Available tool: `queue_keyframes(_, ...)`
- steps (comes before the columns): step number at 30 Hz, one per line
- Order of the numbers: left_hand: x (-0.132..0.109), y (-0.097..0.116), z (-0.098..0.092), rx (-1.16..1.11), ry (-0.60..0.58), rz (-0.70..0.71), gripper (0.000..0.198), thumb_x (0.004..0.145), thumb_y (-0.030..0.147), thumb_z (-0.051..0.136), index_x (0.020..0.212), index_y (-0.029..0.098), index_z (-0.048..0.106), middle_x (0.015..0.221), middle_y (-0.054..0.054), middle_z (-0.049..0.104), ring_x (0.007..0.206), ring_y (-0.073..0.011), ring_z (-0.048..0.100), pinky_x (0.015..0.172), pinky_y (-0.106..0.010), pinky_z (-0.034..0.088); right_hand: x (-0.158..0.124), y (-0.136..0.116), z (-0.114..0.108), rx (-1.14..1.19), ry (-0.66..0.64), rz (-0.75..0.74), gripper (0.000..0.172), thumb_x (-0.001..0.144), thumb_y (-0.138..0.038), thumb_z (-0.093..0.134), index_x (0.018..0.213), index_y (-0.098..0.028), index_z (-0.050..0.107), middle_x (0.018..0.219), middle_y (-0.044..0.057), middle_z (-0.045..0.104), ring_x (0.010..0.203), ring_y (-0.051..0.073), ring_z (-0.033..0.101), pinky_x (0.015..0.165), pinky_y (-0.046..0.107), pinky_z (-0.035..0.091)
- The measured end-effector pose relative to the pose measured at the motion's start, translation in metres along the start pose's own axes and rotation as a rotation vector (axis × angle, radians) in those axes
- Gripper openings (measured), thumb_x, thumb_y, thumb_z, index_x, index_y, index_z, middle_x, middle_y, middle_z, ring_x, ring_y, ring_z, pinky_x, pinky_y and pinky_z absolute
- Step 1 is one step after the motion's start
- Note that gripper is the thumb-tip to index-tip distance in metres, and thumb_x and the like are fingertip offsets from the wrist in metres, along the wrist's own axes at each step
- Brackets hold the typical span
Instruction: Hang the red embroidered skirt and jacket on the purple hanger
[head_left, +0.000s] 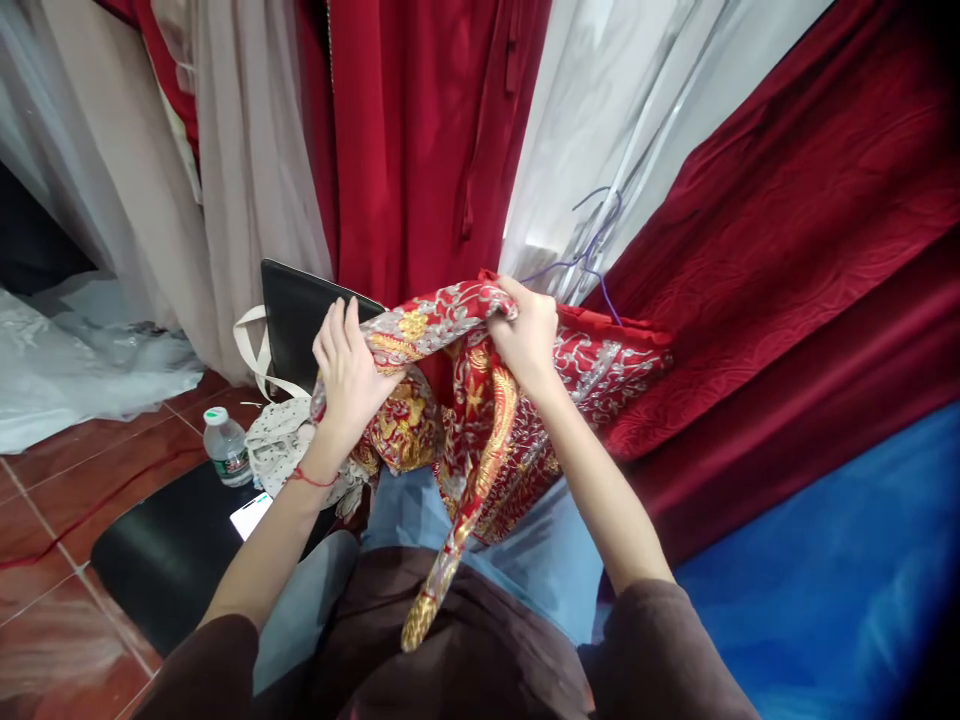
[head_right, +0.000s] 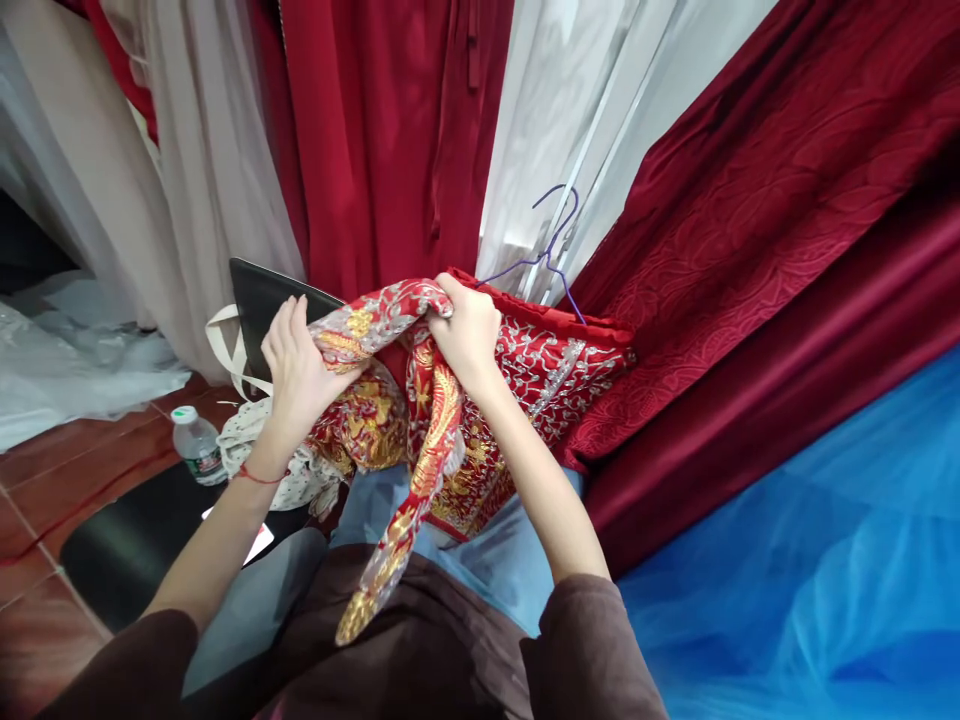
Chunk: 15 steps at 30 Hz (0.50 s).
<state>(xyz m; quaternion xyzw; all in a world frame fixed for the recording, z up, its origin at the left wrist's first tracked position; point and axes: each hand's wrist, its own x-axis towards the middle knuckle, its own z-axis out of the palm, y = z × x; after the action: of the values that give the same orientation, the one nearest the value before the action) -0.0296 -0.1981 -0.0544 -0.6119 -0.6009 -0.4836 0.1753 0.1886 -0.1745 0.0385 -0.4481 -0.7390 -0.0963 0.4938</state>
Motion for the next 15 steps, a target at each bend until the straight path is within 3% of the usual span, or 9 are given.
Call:
queue_keyframes(2,0.004,-0.020,0.008,-0.021,-0.063,-0.032,0.078,0.076,0.027,0.067,0.147,0.005,0.041,0.151,-0.025,0.045,0.142,-0.0389,0.038,0.116,-0.051,0.029,-0.004,0.012,-0.014,0.079,0.080,-0.001,0.015,0.078,-0.013,0.048,0.066,-0.020,0.050,0.058,-0.004,0.043,0.057,0.012,0.041,0.060,0.026,0.031)
queue_keyframes(4,0.008,-0.040,0.018,-0.143,-0.213,0.018,0.052,0.081,0.024,0.058,0.130,0.010,0.060,0.137,-0.019,0.061,0.130,-0.0348,0.052,0.110,-0.046,0.037,-0.010,0.023,-0.025,0.149,0.141,-0.003,0.017,0.077,-0.013,0.046,0.062,-0.021,0.044,0.057,-0.006,0.037,0.055,0.011,0.036,0.058,0.025,0.031)
queue_keyframes(7,0.008,-0.052,0.035,-0.425,-0.452,0.083,0.031,0.087,0.030,0.049,0.100,0.013,0.072,0.103,-0.009,0.075,0.098,-0.0257,0.067,0.087,-0.032,0.048,-0.019,0.036,-0.036,0.159,0.130,0.014,0.017,0.076,-0.015,0.047,0.062,-0.022,0.041,0.056,-0.006,0.036,0.055,0.010,0.036,0.058,0.026,0.033)
queue_keyframes(9,0.002,-0.045,0.046,-0.527,-0.432,-0.001,0.035,0.091,0.037,0.045,0.087,0.012,0.069,0.083,-0.007,0.073,0.077,-0.0207,0.065,0.068,-0.026,0.045,-0.025,0.040,-0.039,0.067,0.066,0.085,0.012,0.078,-0.019,0.052,0.066,-0.021,0.048,0.057,-0.004,0.044,0.057,0.013,0.042,0.060,0.028,0.037)
queue_keyframes(11,-0.008,-0.030,0.054,-0.549,-0.347,-0.091,0.038,0.094,0.041,0.043,0.079,0.013,0.064,0.072,-0.005,0.068,0.067,-0.0180,0.059,0.060,-0.024,0.040,-0.032,0.042,-0.038,-0.063,-0.020,0.169,0.006,0.078,-0.024,0.057,0.083,-0.020,0.059,0.067,0.001,0.058,0.064,0.018,0.054,0.065,0.033,0.044)
queue_keyframes(13,-0.017,-0.014,0.057,-0.513,-0.323,-0.114,0.033,0.094,0.038,0.043,0.078,0.015,0.062,0.071,-0.005,0.067,0.067,-0.0179,0.059,0.060,-0.024,0.037,-0.041,0.042,-0.034,-0.155,-0.116,0.170,0.038,0.077,-0.024,0.061,0.114,-0.017,0.060,0.093,0.011,0.069,0.083,0.027,0.063,0.075,0.041,0.050)
queue_keyframes(15,-0.021,-0.002,0.055,-0.399,-0.352,-0.105,0.023,0.092,0.030,0.046,0.084,0.017,0.063,0.075,-0.005,0.069,0.068,-0.0187,0.061,0.061,-0.025,0.035,-0.053,0.039,-0.026,-0.210,-0.226,0.083,0.069,0.075,-0.018,0.062,0.142,-0.014,0.043,0.125,0.020,0.063,0.107,0.033,0.063,0.088,0.049,0.051)
